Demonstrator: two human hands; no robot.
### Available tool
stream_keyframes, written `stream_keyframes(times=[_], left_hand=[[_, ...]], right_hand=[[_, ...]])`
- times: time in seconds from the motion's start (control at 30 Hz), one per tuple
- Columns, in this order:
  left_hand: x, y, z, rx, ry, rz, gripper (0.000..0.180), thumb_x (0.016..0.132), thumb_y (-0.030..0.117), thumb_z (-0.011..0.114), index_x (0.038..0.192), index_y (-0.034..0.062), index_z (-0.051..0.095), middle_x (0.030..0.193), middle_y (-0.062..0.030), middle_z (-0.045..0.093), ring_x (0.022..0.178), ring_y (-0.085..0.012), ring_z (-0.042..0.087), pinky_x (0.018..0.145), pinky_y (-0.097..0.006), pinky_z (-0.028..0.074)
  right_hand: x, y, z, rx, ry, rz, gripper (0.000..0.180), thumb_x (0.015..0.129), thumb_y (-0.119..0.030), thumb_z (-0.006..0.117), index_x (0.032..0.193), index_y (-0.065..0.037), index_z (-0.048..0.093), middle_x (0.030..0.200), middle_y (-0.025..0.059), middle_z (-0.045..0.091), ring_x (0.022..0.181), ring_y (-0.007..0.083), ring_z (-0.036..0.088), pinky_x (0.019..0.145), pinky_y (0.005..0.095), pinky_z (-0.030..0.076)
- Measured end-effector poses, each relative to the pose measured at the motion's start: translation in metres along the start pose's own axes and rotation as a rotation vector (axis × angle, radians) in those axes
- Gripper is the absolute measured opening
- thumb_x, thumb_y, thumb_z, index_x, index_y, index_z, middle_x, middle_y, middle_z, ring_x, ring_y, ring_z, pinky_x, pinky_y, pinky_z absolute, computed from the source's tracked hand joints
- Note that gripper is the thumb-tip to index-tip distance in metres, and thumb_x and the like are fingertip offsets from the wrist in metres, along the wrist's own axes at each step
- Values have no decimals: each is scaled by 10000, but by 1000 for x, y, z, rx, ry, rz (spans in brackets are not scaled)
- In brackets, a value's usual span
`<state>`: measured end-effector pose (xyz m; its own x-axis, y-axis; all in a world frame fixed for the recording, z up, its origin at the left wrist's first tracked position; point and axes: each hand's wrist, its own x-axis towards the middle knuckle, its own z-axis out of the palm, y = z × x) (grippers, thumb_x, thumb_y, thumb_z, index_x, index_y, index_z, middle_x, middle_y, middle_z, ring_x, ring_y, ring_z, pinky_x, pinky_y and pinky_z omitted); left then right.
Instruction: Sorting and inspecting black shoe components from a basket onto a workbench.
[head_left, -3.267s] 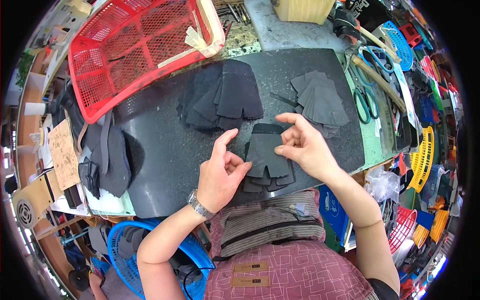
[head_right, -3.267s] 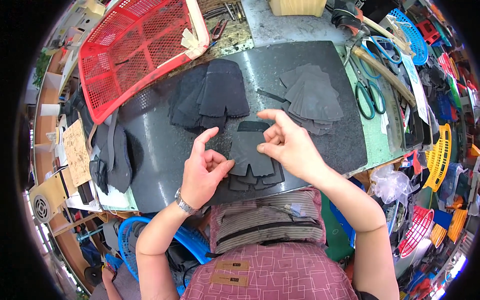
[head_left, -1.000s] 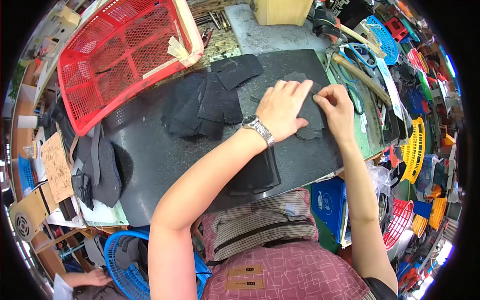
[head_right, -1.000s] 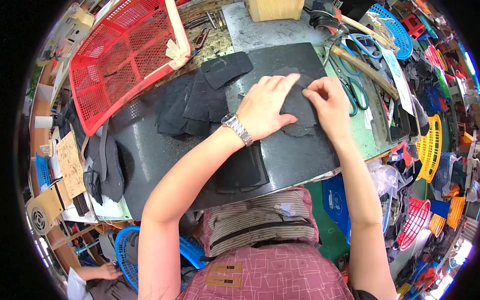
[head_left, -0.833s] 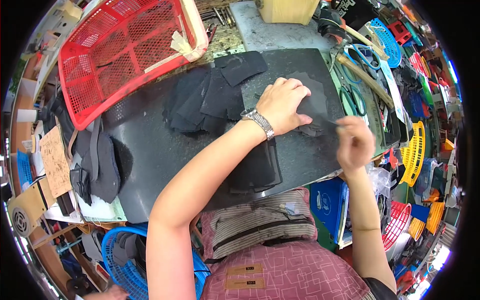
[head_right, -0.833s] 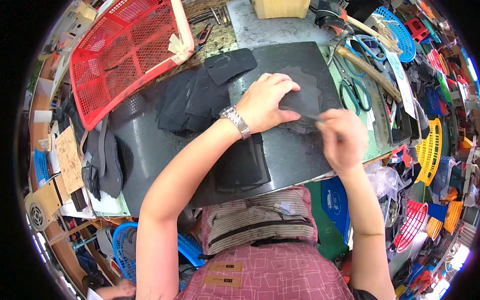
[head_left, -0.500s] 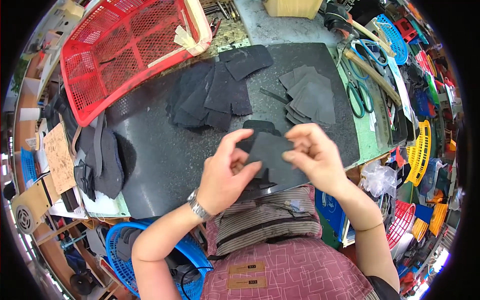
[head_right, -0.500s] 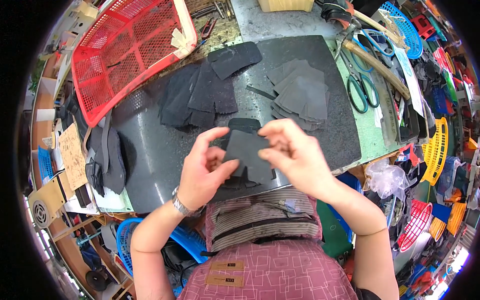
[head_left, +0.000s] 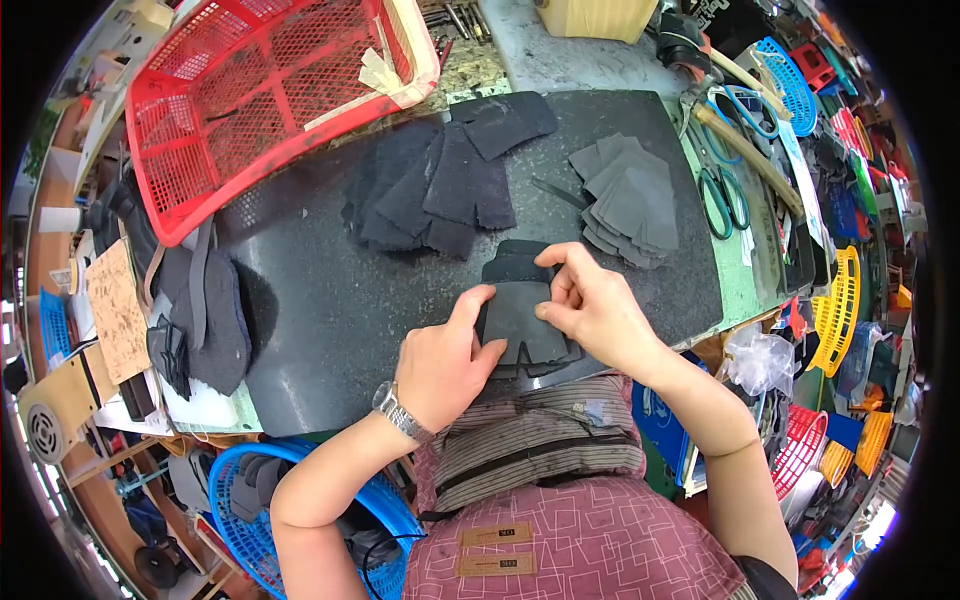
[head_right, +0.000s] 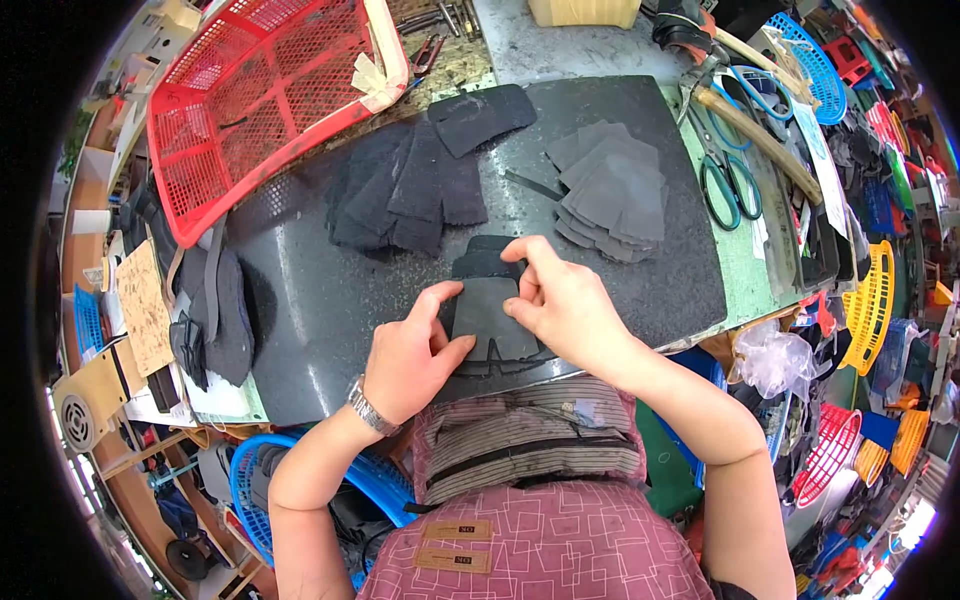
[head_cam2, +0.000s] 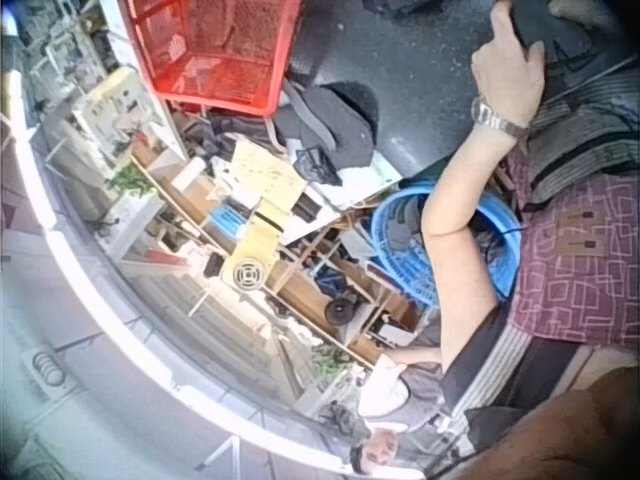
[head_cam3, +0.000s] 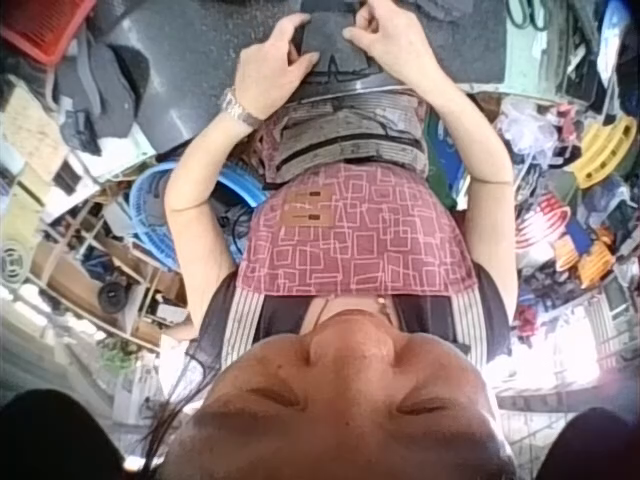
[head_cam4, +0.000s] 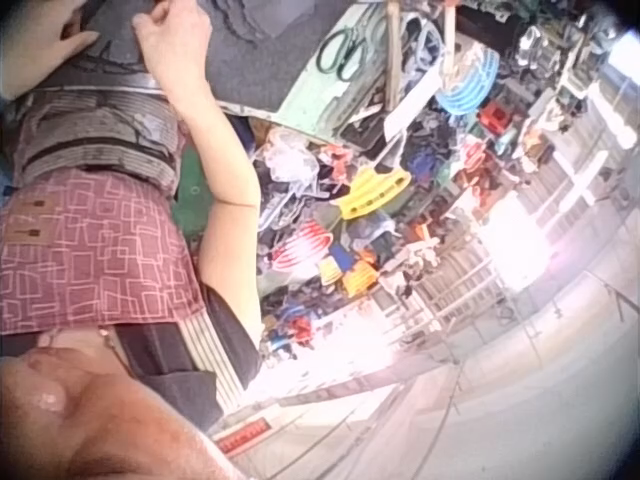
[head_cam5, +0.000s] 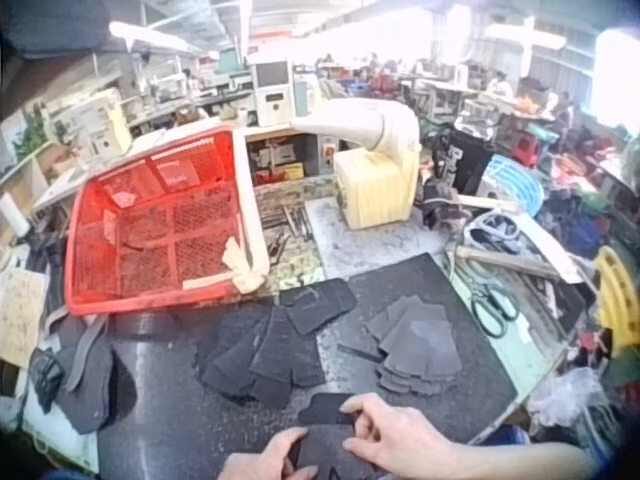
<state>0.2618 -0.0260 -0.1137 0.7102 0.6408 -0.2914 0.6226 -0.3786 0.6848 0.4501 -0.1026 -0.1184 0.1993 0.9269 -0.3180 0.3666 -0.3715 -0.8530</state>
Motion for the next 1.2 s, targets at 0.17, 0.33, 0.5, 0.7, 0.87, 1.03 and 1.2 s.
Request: stream_keyframes(times=[0.17, 0.33, 0.5, 0.7, 0.87, 1.03, 1.2], left_hand=[[73, 17, -31, 355, 504, 672, 477, 700, 96, 725, 1147, 73, 561, 1004, -119, 621, 943, -270, 605, 768, -380, 496], [177, 17, -57, 540, 314, 361, 276, 766, 215, 646, 1023, 114, 657, 1041, -140, 646, 956, -307, 617, 829, -425, 489], [181, 25, -71, 168, 979, 611, 219, 798, 228, 650, 976, 102, 668, 805, -117, 663, 733, -285, 632, 653, -367, 503], [28, 63, -16, 1010, 491, 826, 319, 821, 290, 625, 991, 20, 642, 761, -63, 517, 661, -205, 517, 565, -290, 445], [0, 38, 18, 434, 210, 644, 441, 749, 343, 681, 1014, -7, 633, 883, -101, 541, 724, -245, 543, 623, -310, 481], [66, 53, 11, 133, 350, 783, 469, 689, 203, 754, 1095, 21, 603, 1073, -150, 558, 946, -295, 566, 770, -367, 500], [149, 54, 36, -48, 281, 743, 564, 710, 130, 724, 1230, 67, 516, 1194, -168, 542, 1079, -354, 528, 932, -403, 443]], right_hand=[[-4, 1, 1, -359, 229, -353, 369, 748, -84, 707, 1069, -84, 525, 820, 65, 539, 656, 201, 569, 597, 346, 480], [6, -10, -11, -192, 350, -459, 274, 735, -77, 723, 972, -54, 587, 842, 85, 582, 737, 217, 593, 669, 337, 495], [17, 9, -72, -279, 560, -321, 207, 760, -90, 686, 958, -43, 643, 912, 102, 642, 863, 236, 625, 765, 317, 496], [14, 28, -106, -736, 541, -176, 380, 735, -228, 721, 1049, -35, 630, 1003, 113, 629, 910, 284, 612, 814, 357, 477], [13, 21, -100, -573, 519, -13, 349, 715, -203, 740, 993, -31, 617, 949, 113, 616, 834, 276, 613, 759, 365, 484], [19, 43, -105, -327, 564, -92, 243, 742, -114, 729, 909, -9, 587, 852, 90, 615, 756, 222, 603, 678, 306, 477], [15, 41, -99, -346, 729, -450, 181, 729, 3, 719, 853, 3, 587, 821, 83, 611, 743, 181, 585, 676, 296, 474]])
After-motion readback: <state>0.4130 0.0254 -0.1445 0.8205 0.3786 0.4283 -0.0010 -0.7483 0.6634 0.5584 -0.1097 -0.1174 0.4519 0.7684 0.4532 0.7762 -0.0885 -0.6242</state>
